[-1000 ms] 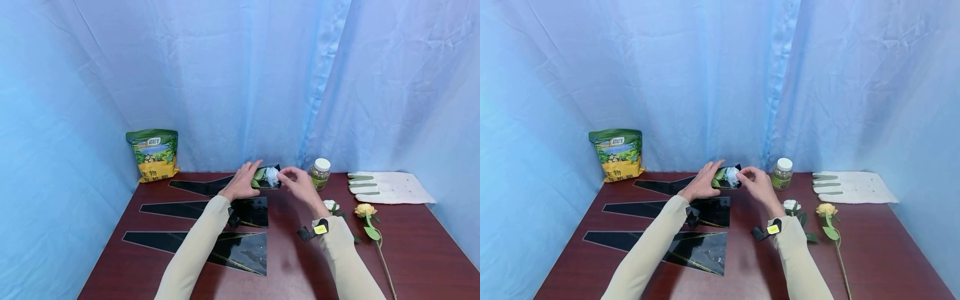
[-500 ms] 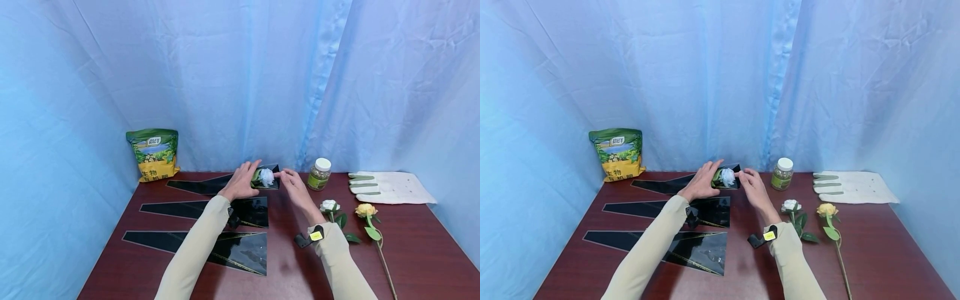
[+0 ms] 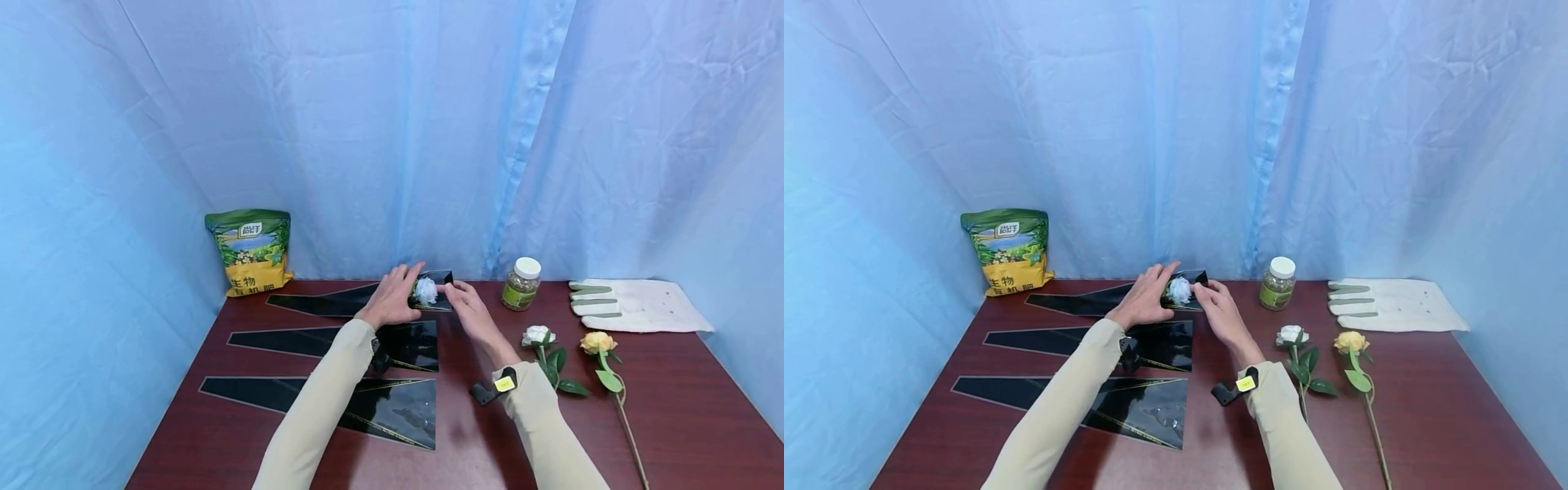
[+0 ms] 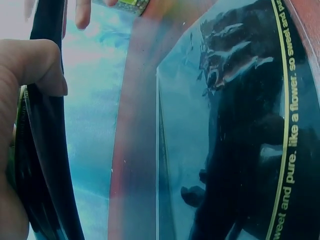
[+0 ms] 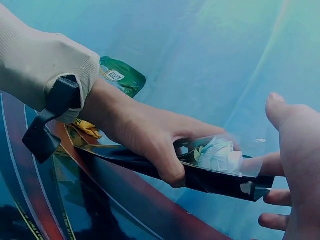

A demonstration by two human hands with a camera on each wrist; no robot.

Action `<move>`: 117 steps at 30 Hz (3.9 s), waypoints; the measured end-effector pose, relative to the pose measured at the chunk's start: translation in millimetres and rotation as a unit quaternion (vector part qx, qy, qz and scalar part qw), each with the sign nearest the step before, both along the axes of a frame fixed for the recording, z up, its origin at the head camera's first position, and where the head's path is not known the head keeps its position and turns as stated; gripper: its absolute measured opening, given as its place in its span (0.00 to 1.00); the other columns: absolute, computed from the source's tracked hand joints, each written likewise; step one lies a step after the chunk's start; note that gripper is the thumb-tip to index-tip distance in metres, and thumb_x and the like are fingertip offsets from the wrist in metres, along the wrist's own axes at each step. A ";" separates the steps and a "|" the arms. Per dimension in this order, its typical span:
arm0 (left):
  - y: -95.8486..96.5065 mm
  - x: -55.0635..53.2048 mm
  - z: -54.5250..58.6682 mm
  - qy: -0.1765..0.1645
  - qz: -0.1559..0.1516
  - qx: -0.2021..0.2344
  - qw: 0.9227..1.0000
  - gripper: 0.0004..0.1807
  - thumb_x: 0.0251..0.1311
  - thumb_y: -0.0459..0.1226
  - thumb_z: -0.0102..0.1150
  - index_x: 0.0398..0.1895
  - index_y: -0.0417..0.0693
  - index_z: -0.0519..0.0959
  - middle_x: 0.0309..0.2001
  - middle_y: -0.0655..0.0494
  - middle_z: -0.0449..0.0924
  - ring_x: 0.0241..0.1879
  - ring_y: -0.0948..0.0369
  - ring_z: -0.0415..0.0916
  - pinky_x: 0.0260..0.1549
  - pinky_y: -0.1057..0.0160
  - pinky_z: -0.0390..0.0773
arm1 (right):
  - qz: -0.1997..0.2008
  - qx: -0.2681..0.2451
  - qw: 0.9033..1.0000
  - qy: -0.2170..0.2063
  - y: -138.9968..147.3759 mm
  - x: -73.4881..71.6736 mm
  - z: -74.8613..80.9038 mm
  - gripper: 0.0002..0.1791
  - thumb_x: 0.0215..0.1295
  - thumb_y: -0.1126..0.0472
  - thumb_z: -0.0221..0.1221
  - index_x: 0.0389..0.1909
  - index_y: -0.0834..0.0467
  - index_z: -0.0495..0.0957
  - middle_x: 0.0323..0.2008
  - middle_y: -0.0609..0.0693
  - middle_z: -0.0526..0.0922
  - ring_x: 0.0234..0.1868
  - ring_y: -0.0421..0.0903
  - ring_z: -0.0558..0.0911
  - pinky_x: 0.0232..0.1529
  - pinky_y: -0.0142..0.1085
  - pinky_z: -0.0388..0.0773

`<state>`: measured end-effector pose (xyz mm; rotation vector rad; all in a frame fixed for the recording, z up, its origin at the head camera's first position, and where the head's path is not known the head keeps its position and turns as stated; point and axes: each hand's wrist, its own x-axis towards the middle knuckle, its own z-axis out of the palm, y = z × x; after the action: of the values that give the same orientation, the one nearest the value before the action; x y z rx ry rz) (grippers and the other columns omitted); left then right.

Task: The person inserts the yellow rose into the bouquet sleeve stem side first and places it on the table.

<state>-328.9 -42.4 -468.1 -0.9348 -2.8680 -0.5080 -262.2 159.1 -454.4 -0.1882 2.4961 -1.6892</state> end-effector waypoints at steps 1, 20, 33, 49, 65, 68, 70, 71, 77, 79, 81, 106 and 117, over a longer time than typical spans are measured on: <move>-0.4 -0.3 -0.5 0.000 0.002 -0.004 1.000 0.55 0.53 0.46 0.73 0.80 0.51 0.51 0.55 0.47 0.69 0.48 0.53 0.65 0.48 0.55 0.68 | 0.002 0.004 1.000 -0.001 -0.3 -0.8 -1.9 0.32 0.81 0.45 0.37 0.71 0.63 0.68 0.80 0.62 0.45 0.81 0.61 0.46 0.76 0.63 0.52; -7.6 -12.5 -10.2 -0.011 0.060 -0.114 0.992 0.55 0.54 0.53 0.70 0.81 0.56 0.49 0.61 0.47 0.66 0.58 0.52 0.65 0.59 0.50 0.67 | -0.088 0.062 0.992 0.069 -3.0 -13.7 -43.5 0.10 0.66 0.59 0.64 0.42 0.61 0.86 0.64 0.63 0.76 0.58 0.60 0.81 0.64 0.54 0.73; -38.6 -17.4 -24.9 -0.059 0.054 -0.067 0.995 0.53 0.53 0.52 0.73 0.79 0.55 0.53 0.64 0.44 0.66 0.64 0.46 0.65 0.69 0.33 0.54 | -0.082 0.100 0.989 0.074 -9.5 -20.3 -58.0 0.07 0.67 0.62 0.63 0.38 0.60 0.86 0.57 0.62 0.80 0.58 0.58 0.79 0.61 0.53 0.76; -61.5 -15.8 -27.9 -0.080 0.061 -0.026 0.995 0.59 0.45 0.53 0.78 0.79 0.55 0.54 0.64 0.43 0.67 0.64 0.45 0.65 0.69 0.28 0.50 | -0.085 0.146 0.983 0.075 -14.5 -23.3 -59.0 0.06 0.66 0.60 0.65 0.38 0.56 0.88 0.45 0.56 0.88 0.50 0.55 0.85 0.54 0.51 0.81; -71.8 8.2 -10.6 -0.078 0.074 0.056 0.993 0.56 0.51 0.51 0.76 0.80 0.56 0.54 0.74 0.43 0.60 0.74 0.44 0.56 0.71 0.33 0.52 | -0.067 0.116 0.990 0.046 5.1 5.2 -63.7 0.17 0.67 0.57 0.64 0.54 0.59 0.81 0.59 0.61 0.77 0.56 0.57 0.81 0.57 0.52 0.78; -73.4 17.8 -7.0 -0.069 0.080 0.084 0.991 0.53 0.53 0.49 0.74 0.79 0.56 0.55 0.74 0.43 0.60 0.73 0.45 0.57 0.72 0.34 0.52 | -0.061 0.106 0.992 0.042 5.9 12.3 -64.2 0.17 0.67 0.57 0.64 0.53 0.58 0.81 0.59 0.60 0.77 0.57 0.57 0.81 0.58 0.52 0.78; -74.0 25.4 -5.8 -0.063 0.082 0.093 0.990 0.51 0.55 0.49 0.73 0.79 0.57 0.55 0.73 0.43 0.61 0.73 0.45 0.57 0.72 0.34 0.52 | -0.055 0.104 0.992 0.047 6.2 17.3 -64.9 0.16 0.66 0.57 0.64 0.53 0.58 0.82 0.59 0.60 0.77 0.57 0.57 0.81 0.58 0.52 0.78; -74.0 29.5 -5.7 -0.060 0.081 0.095 0.990 0.50 0.56 0.50 0.72 0.79 0.56 0.56 0.73 0.43 0.61 0.73 0.45 0.58 0.72 0.34 0.53 | -0.054 0.101 0.992 0.050 6.3 19.7 -65.5 0.16 0.66 0.57 0.65 0.52 0.58 0.82 0.58 0.60 0.77 0.56 0.57 0.81 0.58 0.52 0.79; -74.5 60.2 -9.0 -0.080 0.052 0.106 0.990 0.47 0.59 0.51 0.69 0.78 0.52 0.58 0.75 0.44 0.59 0.74 0.44 0.58 0.71 0.33 0.58 | -0.050 0.101 0.992 0.063 7.6 36.9 -69.8 0.15 0.65 0.58 0.66 0.51 0.58 0.82 0.56 0.59 0.78 0.56 0.56 0.81 0.58 0.51 0.80; -75.5 71.6 -11.4 -0.097 0.046 0.113 0.988 0.45 0.60 0.51 0.68 0.77 0.50 0.59 0.76 0.43 0.58 0.75 0.43 0.58 0.71 0.33 0.59 | -0.050 0.105 0.991 0.066 7.7 42.2 -71.3 0.15 0.64 0.58 0.66 0.50 0.58 0.82 0.56 0.59 0.79 0.56 0.56 0.82 0.57 0.51 0.81; -76.8 83.0 -14.6 -0.117 0.045 0.118 0.985 0.43 0.61 0.51 0.67 0.76 0.49 0.61 0.76 0.43 0.58 0.75 0.43 0.58 0.70 0.34 0.61 | -0.049 0.109 0.990 0.072 7.5 47.4 -72.3 0.15 0.64 0.58 0.67 0.50 0.58 0.82 0.55 0.59 0.79 0.55 0.56 0.82 0.57 0.51 0.81; -69.4 124.1 -41.3 -0.189 -0.025 0.038 0.981 0.41 0.66 0.57 0.58 0.77 0.50 0.62 0.79 0.48 0.56 0.80 0.48 0.48 0.77 0.38 0.49 | -0.077 0.170 0.975 0.117 -12.2 64.1 -82.3 0.16 0.56 0.58 0.73 0.45 0.57 0.84 0.55 0.59 0.76 0.59 0.60 0.74 0.59 0.60 0.68; -69.0 125.1 -43.9 -0.181 -0.021 0.021 0.983 0.40 0.65 0.57 0.58 0.77 0.51 0.62 0.79 0.51 0.56 0.81 0.50 0.49 0.78 0.40 0.50 | -0.109 0.222 0.963 0.107 -21.1 61.1 -82.1 0.24 0.51 0.53 0.76 0.49 0.55 0.82 0.54 0.57 0.76 0.56 0.60 0.75 0.57 0.59 0.70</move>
<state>-203.9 -111.4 -511.9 -0.9882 -3.1433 -0.8176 -201.1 137.9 -536.5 -0.0520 3.0792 -1.1711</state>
